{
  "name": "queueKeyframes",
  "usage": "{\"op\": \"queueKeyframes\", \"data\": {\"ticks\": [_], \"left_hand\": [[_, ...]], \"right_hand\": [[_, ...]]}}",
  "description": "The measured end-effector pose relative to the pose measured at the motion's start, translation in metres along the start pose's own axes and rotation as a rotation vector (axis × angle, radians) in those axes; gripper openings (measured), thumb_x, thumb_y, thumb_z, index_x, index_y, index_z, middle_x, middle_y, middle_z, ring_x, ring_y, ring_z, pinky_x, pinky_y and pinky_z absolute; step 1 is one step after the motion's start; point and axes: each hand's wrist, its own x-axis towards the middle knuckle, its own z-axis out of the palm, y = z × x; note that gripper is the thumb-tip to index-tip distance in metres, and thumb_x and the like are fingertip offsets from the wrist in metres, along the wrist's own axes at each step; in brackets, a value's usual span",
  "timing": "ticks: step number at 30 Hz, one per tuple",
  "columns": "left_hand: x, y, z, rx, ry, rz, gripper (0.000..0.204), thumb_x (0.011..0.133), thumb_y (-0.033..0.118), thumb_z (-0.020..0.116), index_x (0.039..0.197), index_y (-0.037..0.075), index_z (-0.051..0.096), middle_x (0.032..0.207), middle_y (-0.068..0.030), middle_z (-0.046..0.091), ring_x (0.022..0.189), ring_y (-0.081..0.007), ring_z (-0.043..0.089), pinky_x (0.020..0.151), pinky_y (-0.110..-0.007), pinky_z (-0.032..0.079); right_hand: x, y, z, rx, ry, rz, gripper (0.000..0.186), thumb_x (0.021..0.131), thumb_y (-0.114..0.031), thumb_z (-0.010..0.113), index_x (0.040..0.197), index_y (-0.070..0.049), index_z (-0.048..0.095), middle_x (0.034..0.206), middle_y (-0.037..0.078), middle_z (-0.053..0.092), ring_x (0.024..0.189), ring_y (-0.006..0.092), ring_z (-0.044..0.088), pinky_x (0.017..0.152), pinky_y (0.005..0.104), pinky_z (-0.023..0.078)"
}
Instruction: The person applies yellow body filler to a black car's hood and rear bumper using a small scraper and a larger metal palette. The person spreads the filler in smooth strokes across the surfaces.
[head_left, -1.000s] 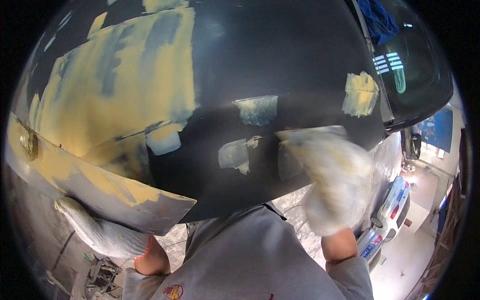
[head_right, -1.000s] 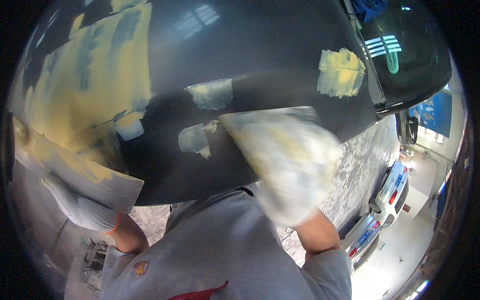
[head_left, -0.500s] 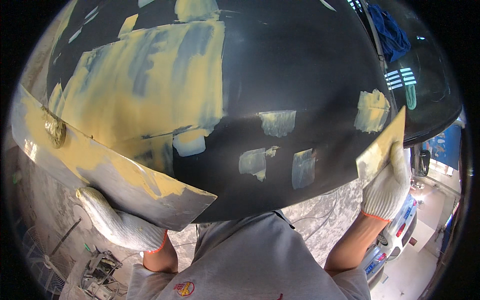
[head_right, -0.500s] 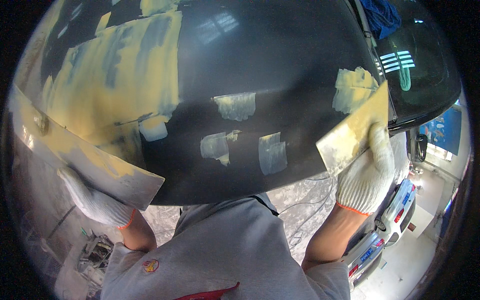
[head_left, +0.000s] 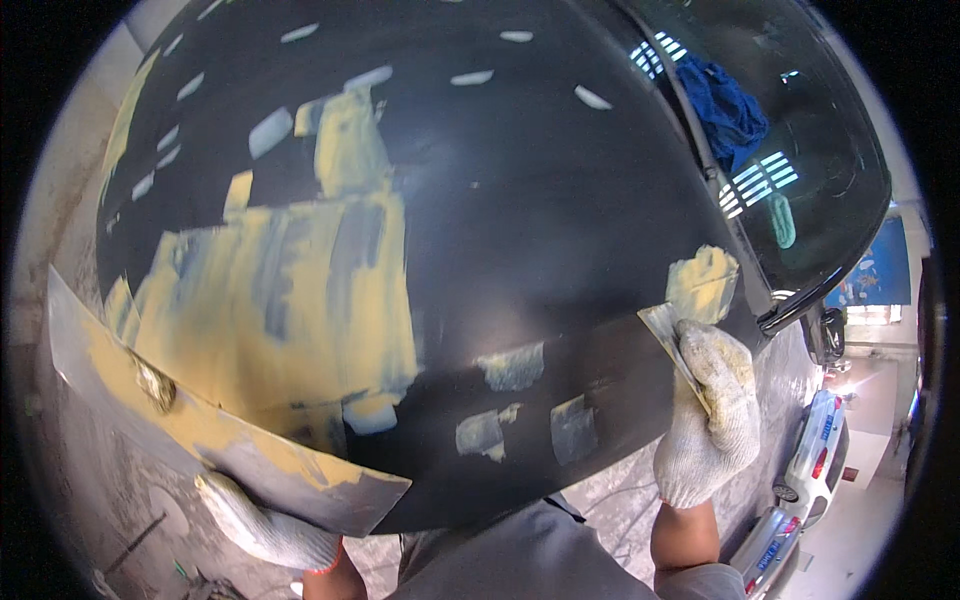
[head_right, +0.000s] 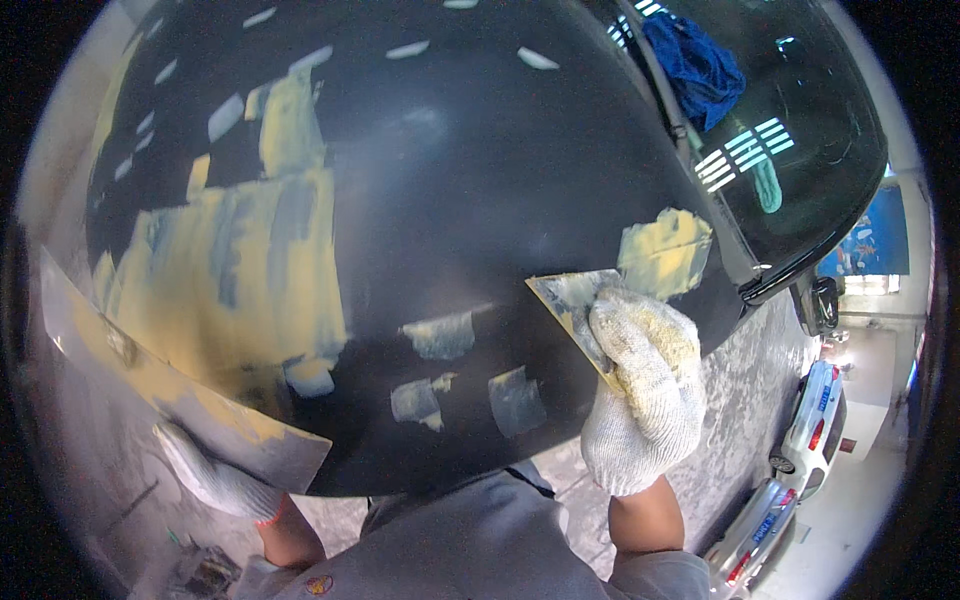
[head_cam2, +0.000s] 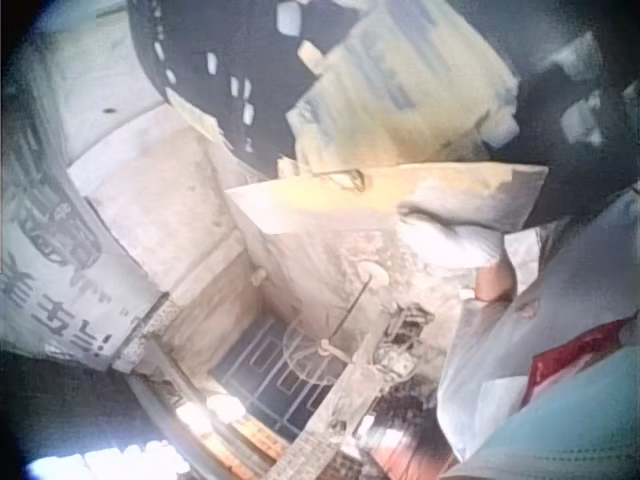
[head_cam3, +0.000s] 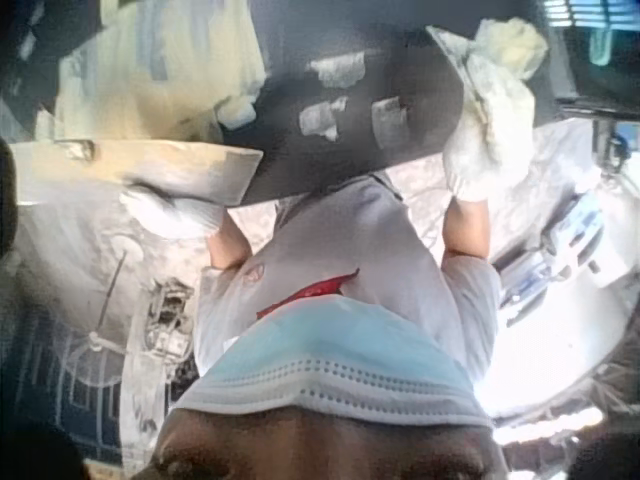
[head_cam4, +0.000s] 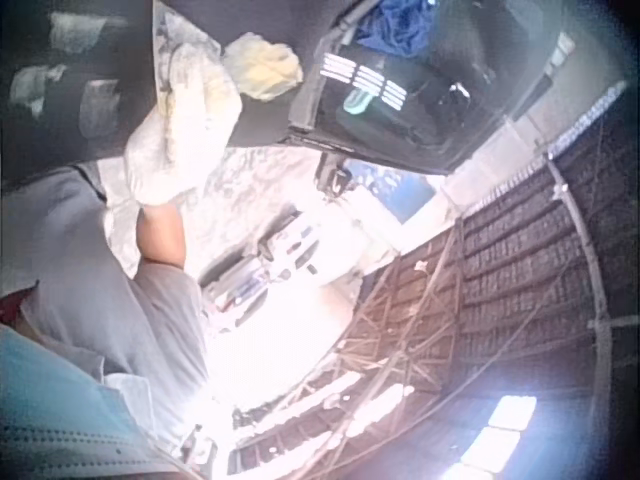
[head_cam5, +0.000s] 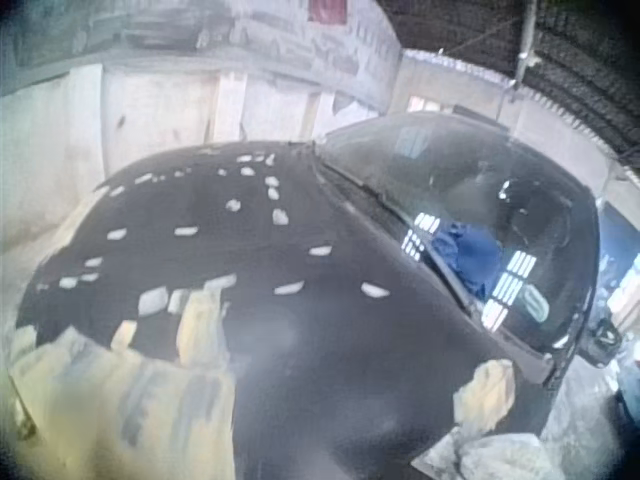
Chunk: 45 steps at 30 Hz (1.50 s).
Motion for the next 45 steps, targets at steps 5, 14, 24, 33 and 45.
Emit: {"op": "queueKeyframes", "data": {"ticks": [5, 14, 24, 33, 45], "left_hand": [[0.034, -0.028, -0.035, 0.094, -0.184, 0.12, 0.059, 0.119, 0.035, 0.041, 0.171, 0.009, 0.029, 0.176, -0.0085, 0.033, 0.159, -0.0244, 0.035, 0.134, -0.044, 0.024], [0.05, -0.047, -0.049, 0.035, -0.436, 0.225, 0.06, 0.117, 0.035, 0.045, 0.169, 0.006, 0.034, 0.175, -0.0108, 0.035, 0.155, -0.029, 0.042, 0.132, -0.048, 0.032], [0.04, -0.05, -0.034, 0.084, -0.479, 0.22, 0.061, 0.118, 0.036, 0.043, 0.171, 0.007, 0.029, 0.175, -0.0115, 0.033, 0.157, -0.0283, 0.038, 0.134, -0.048, 0.027], [0.034, -0.037, -0.041, 0.257, -0.541, 0.159, 0.064, 0.119, 0.038, 0.042, 0.172, 0.008, 0.023, 0.175, -0.0133, 0.031, 0.156, -0.028, 0.039, 0.133, -0.045, 0.028], [0.037, -0.044, -0.068, 0.613, -0.529, 0.333, 0.08, 0.115, 0.047, 0.051, 0.174, 0.009, 0.014, 0.179, -0.013, 0.022, 0.163, -0.0281, 0.025, 0.137, -0.045, 0.015]], "right_hand": [[0.012, 0.022, -0.007, -0.022, 0.048, 0.054, 0.03, 0.086, 0.015, 0.076, 0.114, 0.003, 0.079, 0.116, 0.019, 0.079, 0.113, 0.0341, 0.074, 0.103, 0.0428, 0.055], [0.079, 0.088, 0.008, -0.106, -0.047, -0.215, 0.042, 0.078, 0.008, 0.075, 0.117, -0.005, 0.079, 0.112, 0.016, 0.078, 0.104, 0.0356, 0.074, 0.091, 0.0425, 0.058], [0.12, 0.122, 0.073, -0.08, -0.132, -0.382, 0.042, 0.073, 0.004, 0.074, 0.113, -0.008, 0.08, 0.117, 0.012, 0.079, 0.112, 0.0337, 0.073, 0.099, 0.0455, 0.053], [0.13, 0.123, 0.084, -0.128, -0.192, -0.385, 0.047, 0.073, 0.004, 0.076, 0.118, -0.009, 0.081, 0.121, 0.012, 0.079, 0.116, 0.0317, 0.073, 0.103, 0.0445, 0.052], [0.175, 0.122, 0.112, -0.162, -0.071, -0.459, 0.041, 0.08, 0.009, 0.072, 0.116, -0.008, 0.081, 0.113, 0.013, 0.081, 0.109, 0.0327, 0.076, 0.1, 0.0422, 0.055]]}}
